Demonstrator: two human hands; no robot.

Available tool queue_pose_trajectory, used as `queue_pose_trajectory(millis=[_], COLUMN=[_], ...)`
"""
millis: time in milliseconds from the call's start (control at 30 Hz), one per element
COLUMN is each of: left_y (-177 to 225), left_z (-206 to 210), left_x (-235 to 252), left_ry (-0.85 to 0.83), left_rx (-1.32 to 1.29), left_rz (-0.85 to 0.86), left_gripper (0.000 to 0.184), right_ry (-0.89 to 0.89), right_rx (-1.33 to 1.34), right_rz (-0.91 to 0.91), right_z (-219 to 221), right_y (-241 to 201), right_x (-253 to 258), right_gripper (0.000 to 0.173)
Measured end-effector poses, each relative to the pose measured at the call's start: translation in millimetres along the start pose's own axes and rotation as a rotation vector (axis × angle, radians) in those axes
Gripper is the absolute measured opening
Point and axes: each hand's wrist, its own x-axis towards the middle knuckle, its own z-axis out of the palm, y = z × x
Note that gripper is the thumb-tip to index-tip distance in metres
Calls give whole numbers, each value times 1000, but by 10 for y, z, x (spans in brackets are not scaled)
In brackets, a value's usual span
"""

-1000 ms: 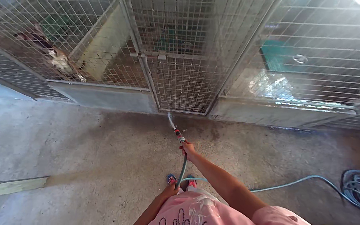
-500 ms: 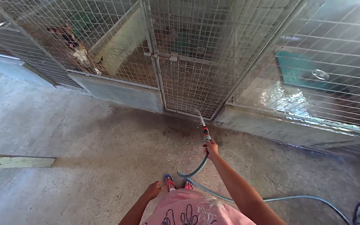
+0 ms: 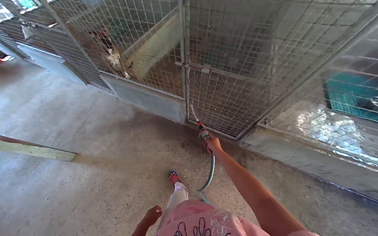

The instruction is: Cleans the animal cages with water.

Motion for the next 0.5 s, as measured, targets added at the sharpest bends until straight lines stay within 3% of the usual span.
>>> queue_pose_trajectory(millis=[200,500], left_y=[-375,-615], left_z=[-573,-2477], left_x=[484,361], left_ry=[-44,262], left_rx=[52,-225], left_rz=[24,-31], left_gripper=[44,41], right_ry=[-52,-159], right_rx=[-55,-279], right_rz=[-28,-90], right_z=[697,1867], right_y=[-796,-1989], right_x=[549,1121], right_gripper=[54,53])
